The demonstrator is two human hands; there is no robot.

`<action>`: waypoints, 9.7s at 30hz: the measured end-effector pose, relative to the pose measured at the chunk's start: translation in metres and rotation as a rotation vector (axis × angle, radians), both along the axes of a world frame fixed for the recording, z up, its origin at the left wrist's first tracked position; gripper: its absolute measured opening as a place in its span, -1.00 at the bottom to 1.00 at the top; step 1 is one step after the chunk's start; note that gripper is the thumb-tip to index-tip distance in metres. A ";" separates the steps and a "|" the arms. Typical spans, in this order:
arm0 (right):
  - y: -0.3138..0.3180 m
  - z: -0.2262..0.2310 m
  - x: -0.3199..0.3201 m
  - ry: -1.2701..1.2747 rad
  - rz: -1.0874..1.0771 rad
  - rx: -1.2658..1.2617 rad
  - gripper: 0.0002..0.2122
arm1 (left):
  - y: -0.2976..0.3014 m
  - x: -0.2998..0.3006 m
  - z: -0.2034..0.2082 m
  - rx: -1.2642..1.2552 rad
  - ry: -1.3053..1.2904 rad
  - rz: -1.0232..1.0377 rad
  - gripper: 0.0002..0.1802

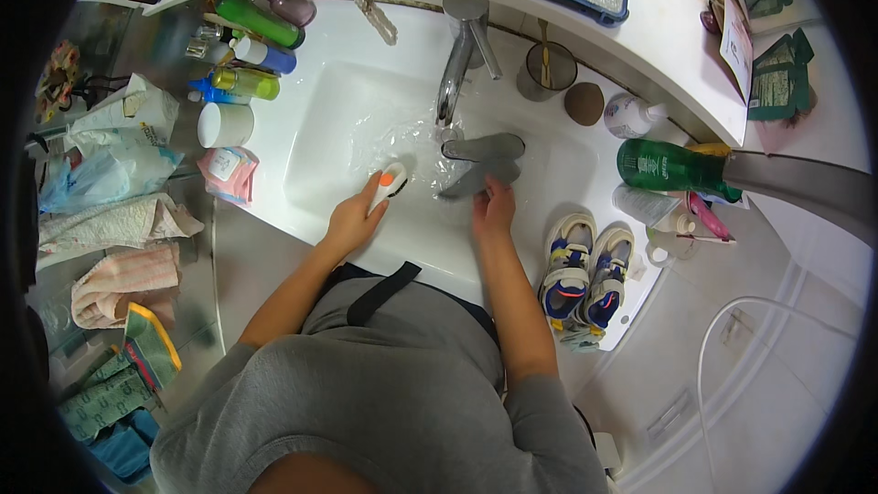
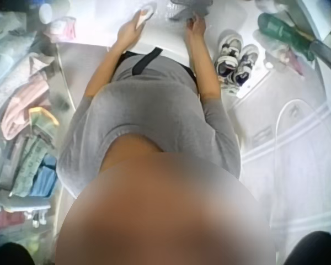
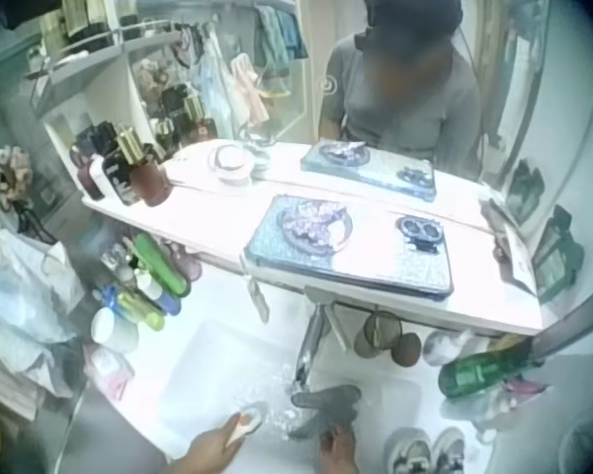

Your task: The person washes a pair of sneakers and a slipper in a bathroom sink using a brush and running water. They scrub the soles and uppers of the sneakers, rinse them, then scrub and rinse the slipper. The cleaned items are placed on the sink counter.

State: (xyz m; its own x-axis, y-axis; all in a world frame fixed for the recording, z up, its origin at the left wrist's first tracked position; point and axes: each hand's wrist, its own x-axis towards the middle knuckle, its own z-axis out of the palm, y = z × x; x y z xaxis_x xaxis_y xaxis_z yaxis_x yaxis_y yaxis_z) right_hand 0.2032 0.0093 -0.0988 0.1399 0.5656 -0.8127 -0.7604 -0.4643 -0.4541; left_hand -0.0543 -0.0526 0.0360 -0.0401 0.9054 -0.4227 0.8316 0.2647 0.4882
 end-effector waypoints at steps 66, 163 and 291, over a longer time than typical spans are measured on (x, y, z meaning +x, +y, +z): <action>-0.027 0.007 0.030 -0.535 0.995 0.243 -0.73 | 0.049 0.030 -0.044 0.065 0.274 -0.265 -0.40; 0.099 0.037 -0.042 -0.851 1.732 0.976 -0.59 | 0.011 0.013 -0.056 0.136 -0.365 0.404 -0.36; -0.010 0.162 -0.005 -1.093 0.786 0.725 -0.88 | -0.022 -0.107 -0.011 0.462 -0.288 0.328 -0.35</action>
State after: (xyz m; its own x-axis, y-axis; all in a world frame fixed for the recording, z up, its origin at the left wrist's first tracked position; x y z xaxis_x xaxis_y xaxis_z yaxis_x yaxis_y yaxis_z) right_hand 0.1980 -0.0003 0.0635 -0.0475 0.9981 -0.0382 0.4122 -0.0152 -0.9110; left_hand -0.1612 -0.0746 0.0250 -0.2892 0.9569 -0.0262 0.5612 0.1917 0.8052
